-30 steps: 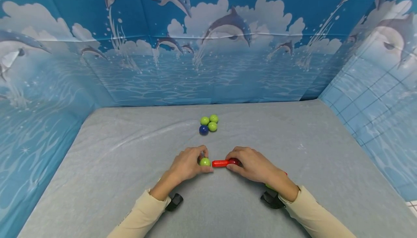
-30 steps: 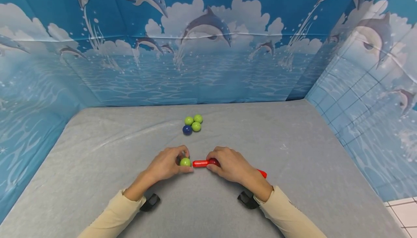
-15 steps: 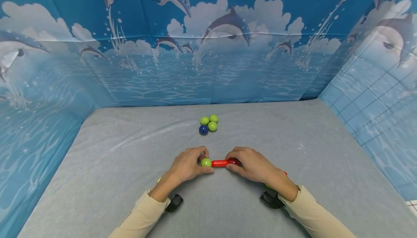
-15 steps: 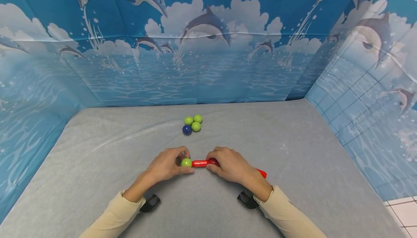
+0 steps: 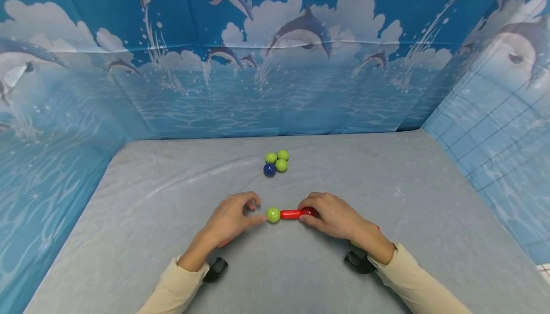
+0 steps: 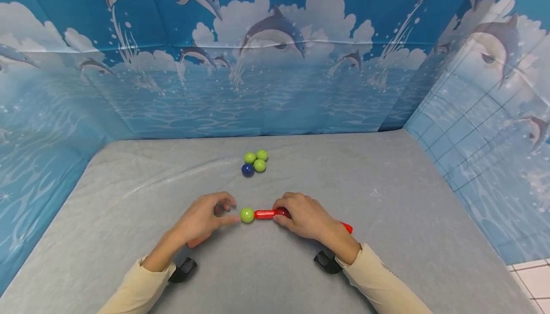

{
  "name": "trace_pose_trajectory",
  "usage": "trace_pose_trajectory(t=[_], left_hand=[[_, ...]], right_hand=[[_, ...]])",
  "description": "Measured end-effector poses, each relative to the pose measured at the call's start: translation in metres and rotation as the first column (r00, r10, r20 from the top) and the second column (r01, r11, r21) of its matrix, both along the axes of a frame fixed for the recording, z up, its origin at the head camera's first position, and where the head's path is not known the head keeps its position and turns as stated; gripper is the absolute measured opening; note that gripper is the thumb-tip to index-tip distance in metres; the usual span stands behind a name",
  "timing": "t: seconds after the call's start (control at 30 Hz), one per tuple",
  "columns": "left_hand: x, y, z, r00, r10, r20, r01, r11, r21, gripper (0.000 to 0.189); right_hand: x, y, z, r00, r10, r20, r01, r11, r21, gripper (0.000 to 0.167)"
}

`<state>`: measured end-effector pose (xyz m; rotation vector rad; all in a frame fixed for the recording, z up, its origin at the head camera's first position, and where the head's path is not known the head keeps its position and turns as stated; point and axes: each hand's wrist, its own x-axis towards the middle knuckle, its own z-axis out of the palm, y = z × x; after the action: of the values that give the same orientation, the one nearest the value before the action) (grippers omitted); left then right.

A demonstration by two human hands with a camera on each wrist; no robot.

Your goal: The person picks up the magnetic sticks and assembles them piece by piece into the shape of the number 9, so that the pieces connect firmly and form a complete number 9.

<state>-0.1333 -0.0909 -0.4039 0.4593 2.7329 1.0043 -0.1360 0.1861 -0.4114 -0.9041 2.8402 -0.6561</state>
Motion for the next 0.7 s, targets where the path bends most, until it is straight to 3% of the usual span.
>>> trace_pose_trajectory(t=[0.43,0.7], left_hand=[[0.015,-0.031,0.004,0.998,0.034,-0.051,-0.035,0.999,-0.006,0.025],[0.028,-0.052,0.007,0.998,0.009,-0.06,-0.011,0.999,-0.046,0.019]], right_hand=[[0.0,0.0,0.001,1.0,0.014,0.007,-0.014,1.0,-0.015,0.017],[0.001,0.002,0.0,1.0,0.005,0.01,-0.005,1.0,-0.003,0.018]])
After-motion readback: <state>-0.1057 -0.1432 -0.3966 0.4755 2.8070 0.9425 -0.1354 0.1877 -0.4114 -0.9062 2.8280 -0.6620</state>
